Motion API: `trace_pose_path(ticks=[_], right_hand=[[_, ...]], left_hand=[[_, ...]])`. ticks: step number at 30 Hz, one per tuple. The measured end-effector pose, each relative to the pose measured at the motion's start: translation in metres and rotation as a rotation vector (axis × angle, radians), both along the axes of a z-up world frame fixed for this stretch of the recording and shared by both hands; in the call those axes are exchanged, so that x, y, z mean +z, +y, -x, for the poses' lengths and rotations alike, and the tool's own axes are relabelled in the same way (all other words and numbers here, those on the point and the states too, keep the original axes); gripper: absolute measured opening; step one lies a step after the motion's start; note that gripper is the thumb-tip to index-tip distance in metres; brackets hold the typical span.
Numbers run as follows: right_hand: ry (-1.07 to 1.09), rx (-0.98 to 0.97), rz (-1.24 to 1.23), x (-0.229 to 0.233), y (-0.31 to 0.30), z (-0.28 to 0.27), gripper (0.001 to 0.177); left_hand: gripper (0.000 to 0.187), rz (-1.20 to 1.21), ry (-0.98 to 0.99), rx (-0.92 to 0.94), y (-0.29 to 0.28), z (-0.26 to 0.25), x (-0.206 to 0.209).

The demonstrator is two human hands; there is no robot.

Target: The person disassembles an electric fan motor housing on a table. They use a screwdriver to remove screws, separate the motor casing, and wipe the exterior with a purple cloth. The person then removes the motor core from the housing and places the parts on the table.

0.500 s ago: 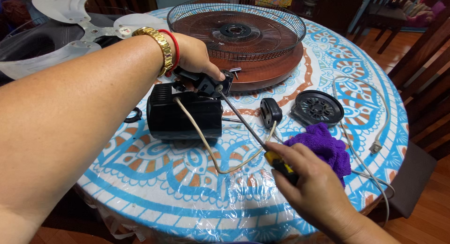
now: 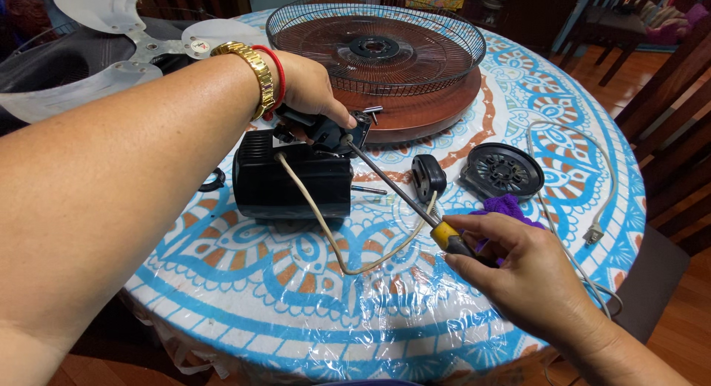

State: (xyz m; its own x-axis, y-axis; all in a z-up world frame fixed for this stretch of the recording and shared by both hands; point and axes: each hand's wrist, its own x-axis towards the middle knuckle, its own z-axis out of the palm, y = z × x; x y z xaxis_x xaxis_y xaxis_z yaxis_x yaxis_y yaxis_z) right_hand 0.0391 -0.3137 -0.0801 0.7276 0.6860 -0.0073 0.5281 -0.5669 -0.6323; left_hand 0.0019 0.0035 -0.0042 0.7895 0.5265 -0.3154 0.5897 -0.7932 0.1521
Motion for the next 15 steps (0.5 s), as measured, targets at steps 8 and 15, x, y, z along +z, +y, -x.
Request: trace_pose_path(ticks=[8,15], right_hand=[[-0.453,0.155,-0.156,-0.018,-0.005,0.023,0.041],[1.478,-0.138,-0.604,-0.029,0.000,-0.003,0.047]], left_hand=[[0.051,0.003,-0.010,0.034,-0.007,0.003,0.002],[0.048,0.038,-0.018,0.013,-0.012,0.007,0.007]])
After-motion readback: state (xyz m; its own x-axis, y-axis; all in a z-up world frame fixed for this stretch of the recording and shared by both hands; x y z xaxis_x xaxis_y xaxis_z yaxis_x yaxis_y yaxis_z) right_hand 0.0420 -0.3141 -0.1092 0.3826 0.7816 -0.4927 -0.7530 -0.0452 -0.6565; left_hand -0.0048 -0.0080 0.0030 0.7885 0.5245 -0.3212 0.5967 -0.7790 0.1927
